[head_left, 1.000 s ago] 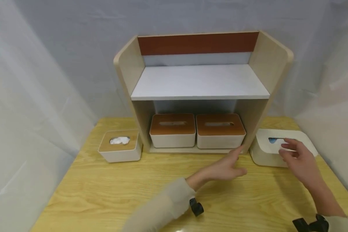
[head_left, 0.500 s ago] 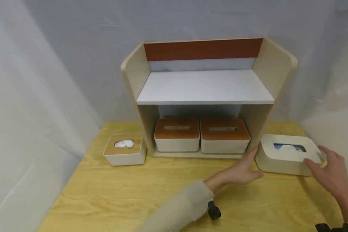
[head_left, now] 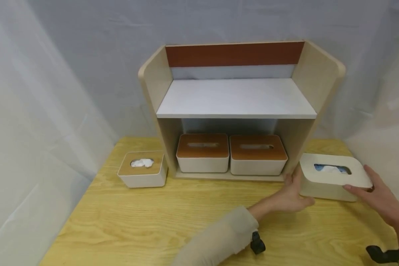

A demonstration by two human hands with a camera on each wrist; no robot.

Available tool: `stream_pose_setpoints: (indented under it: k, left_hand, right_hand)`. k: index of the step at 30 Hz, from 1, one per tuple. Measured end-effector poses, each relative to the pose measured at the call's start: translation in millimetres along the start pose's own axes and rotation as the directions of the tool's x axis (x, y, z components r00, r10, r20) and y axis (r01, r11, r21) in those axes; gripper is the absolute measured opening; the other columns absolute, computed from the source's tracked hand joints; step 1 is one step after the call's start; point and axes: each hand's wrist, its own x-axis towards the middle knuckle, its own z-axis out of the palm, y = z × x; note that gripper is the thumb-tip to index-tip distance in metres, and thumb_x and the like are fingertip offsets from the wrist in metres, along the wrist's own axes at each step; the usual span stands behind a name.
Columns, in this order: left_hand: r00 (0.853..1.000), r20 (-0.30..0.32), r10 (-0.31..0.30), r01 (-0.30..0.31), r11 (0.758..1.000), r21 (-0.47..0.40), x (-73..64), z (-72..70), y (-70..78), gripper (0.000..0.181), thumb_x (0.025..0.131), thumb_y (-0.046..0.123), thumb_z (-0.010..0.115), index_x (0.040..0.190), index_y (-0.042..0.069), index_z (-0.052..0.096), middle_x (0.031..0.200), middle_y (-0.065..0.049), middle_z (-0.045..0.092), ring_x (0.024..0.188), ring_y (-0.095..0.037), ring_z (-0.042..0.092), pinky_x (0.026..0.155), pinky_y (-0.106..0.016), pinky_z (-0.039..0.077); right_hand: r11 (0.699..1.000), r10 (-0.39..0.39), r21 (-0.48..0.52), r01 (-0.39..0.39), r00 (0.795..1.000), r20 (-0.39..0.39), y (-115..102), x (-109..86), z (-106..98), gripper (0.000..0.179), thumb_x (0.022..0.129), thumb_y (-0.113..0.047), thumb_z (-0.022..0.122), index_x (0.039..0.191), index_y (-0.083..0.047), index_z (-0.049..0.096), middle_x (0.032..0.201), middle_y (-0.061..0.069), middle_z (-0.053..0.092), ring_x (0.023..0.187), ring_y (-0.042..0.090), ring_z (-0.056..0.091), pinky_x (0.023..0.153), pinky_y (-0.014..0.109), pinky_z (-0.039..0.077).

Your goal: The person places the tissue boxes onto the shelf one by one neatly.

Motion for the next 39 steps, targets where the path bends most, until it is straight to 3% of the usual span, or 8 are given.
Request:
stream_pose_setpoints:
  k: [5, 7, 12, 19, 22, 26, 32, 39]
  left_hand:
    - [0.999, -0.014, -0.033, 0.033, 0.999, 0.024, 2.1, 9.5, 3.6, 0.102, 0.097, 0.022, 0.064, 0.157, 0.017, -0.018, 0.164, -0.004, -0.015, 0.151, -0.023, -0.008, 0.114, -0.026, 0.031]
    - [0.998, -0.016, -0.058, 0.059, 0.998, 0.037, 2.9, 12.3, 4.4, 0.099, 0.097, 0.023, 0.064, 0.159, 0.015, -0.013, 0.165, -0.006, -0.009, 0.151, -0.019, -0.002, 0.112, -0.023, 0.031]
    - [0.995, -0.027, -0.092, 0.093, 0.994, 0.054, 8.6, 17.7, 3.0, 0.095, 0.097, 0.026, 0.064, 0.160, 0.012, -0.005, 0.166, -0.008, -0.002, 0.150, -0.016, 0.009, 0.113, -0.021, 0.030]
    - [0.991, -0.085, -0.107, 0.108, 0.994, 0.003, 22.5, 19.0, -11.6, 0.102, 0.094, 0.021, 0.067, 0.159, 0.014, -0.013, 0.166, -0.010, 0.000, 0.149, -0.018, 0.016, 0.110, -0.020, 0.034]
    - [0.989, -0.078, -0.125, 0.125, 0.992, -0.004, 26.0, 18.1, -16.7, 0.101, 0.094, 0.023, 0.066, 0.159, 0.017, -0.012, 0.166, -0.010, 0.002, 0.148, -0.018, 0.021, 0.107, -0.022, 0.038]
    - [0.989, -0.046, -0.141, 0.140, 0.990, -0.025, 27.5, 18.5, -17.2, 0.103, 0.095, 0.024, 0.066, 0.158, 0.019, -0.016, 0.166, -0.009, -0.007, 0.150, -0.016, 0.012, 0.109, -0.022, 0.035]
    - [0.996, -0.015, -0.087, 0.086, 0.995, -0.052, 24.4, 21.9, -18.1, 0.109, 0.094, 0.020, 0.067, 0.156, 0.017, -0.023, 0.163, -0.007, -0.020, 0.151, -0.017, -0.008, 0.117, -0.024, 0.024]
    - [0.999, -0.037, -0.016, 0.016, 1.000, -0.002, 15.3, 22.8, -6.1, 0.112, 0.092, 0.022, 0.068, 0.155, 0.024, -0.025, 0.163, -0.005, -0.022, 0.151, -0.026, -0.012, 0.122, -0.047, 0.013]
  right_hand:
    - [1.000, -0.012, -0.002, 0.012, 0.999, 0.042, 12, 5.0, -3, 0.104, 0.100, -0.036, 0.059, 0.152, -0.009, -0.027, 0.155, 0.036, -0.022, 0.133, 0.070, 0.005, 0.085, 0.074, 0.040]
    - [1.000, -0.029, 0.002, 0.029, 0.998, 0.053, 15, 7.5, -3, 0.103, 0.100, -0.035, 0.060, 0.154, -0.011, -0.025, 0.156, 0.037, -0.016, 0.132, 0.068, 0.011, 0.080, 0.053, 0.051]
    - [0.998, -0.063, 0.031, 0.061, 0.995, 0.082, 17, 11.9, -2, 0.099, 0.100, -0.033, 0.060, 0.156, -0.023, -0.020, 0.156, 0.040, -0.002, 0.123, 0.059, 0.026, 0.065, 0.022, 0.046]
    - [0.998, -0.053, 0.035, 0.049, 0.993, 0.102, 18, 12.7, 0, 0.099, 0.101, -0.032, 0.060, 0.155, -0.028, -0.023, 0.156, 0.039, -0.002, 0.117, 0.051, 0.032, 0.065, 0.024, 0.048]
    - [0.997, -0.071, 0.052, 0.065, 0.992, 0.108, 19, 11.7, 0, 0.097, 0.101, -0.030, 0.060, 0.155, -0.033, -0.020, 0.158, 0.036, -0.001, 0.114, 0.025, 0.040, 0.067, 0.025, 0.049]
    - [0.993, -0.100, 0.079, 0.092, 0.990, 0.098, 22, 10.5, 0, 0.096, 0.100, -0.026, 0.062, 0.155, -0.040, -0.016, 0.161, 0.030, 0.002, 0.106, -0.002, 0.035, 0.070, 0.021, 0.049]
    - [0.994, -0.082, 0.082, 0.077, 0.995, 0.058, 24, 3.1, 1, 0.098, 0.098, -0.027, 0.064, 0.155, -0.043, -0.014, 0.165, 0.020, -0.003, 0.116, -0.002, 0.032, 0.070, 0.011, 0.043]
    - [0.995, -0.087, 0.050, 0.089, 0.995, -0.041, 14, -13.1, -7, 0.097, 0.096, -0.026, 0.067, 0.156, -0.043, -0.008, 0.164, 0.023, 0.002, 0.103, -0.015, 0.035, 0.067, 0.010, 0.047]
